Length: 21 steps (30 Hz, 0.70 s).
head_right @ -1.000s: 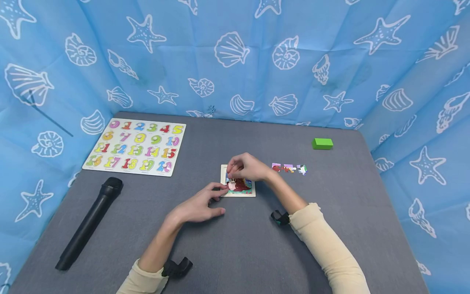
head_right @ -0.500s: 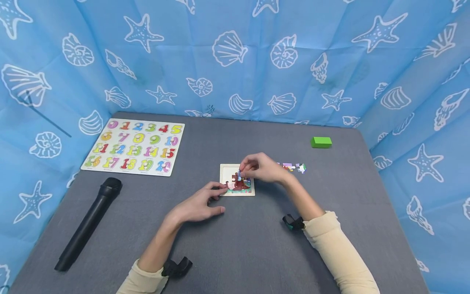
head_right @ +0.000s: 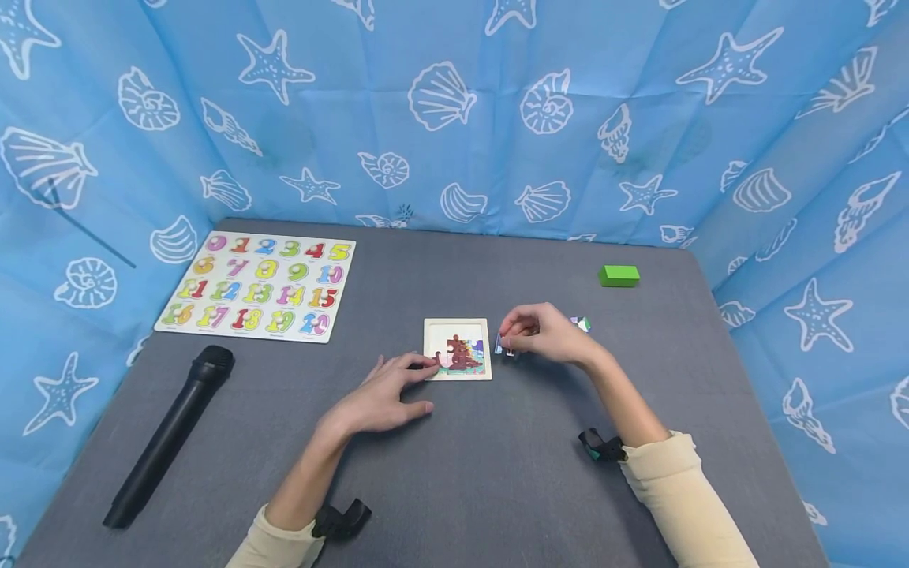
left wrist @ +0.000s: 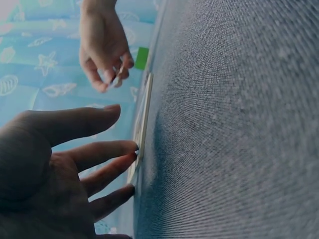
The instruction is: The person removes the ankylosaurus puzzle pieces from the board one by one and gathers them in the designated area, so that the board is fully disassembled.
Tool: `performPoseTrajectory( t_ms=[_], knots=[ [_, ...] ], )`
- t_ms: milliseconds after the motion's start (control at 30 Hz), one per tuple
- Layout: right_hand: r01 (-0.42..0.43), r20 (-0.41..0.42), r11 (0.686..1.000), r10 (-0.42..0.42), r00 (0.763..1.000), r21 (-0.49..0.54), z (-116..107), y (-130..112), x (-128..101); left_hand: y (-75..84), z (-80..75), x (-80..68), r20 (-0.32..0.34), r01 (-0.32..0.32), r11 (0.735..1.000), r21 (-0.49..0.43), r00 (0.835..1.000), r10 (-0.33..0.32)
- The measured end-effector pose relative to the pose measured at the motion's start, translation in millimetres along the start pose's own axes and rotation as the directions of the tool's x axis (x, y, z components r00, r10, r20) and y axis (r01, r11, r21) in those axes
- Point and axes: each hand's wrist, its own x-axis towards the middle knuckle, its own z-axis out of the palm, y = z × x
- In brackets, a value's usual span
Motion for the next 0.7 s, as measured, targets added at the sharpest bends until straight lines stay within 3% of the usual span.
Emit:
performPoseTrajectory(
  t_ms=[267, 700],
  knots=[
    [-0.035, -0.027, 0.999, 0.035, 0.999, 0.005, -15, 9, -17, -1.2, 0.6, -2.0, 0.026, -0.017, 0.999, -0.048, 0.999, 0.018],
    [-0.065, -0.043, 0.998, 0.065, 0.997, -0.004, -27, 18, -26, -4.3, 1.9, -1.3, 0.043, -0.025, 0.999, -0.039, 0.999, 0.027]
  ],
)
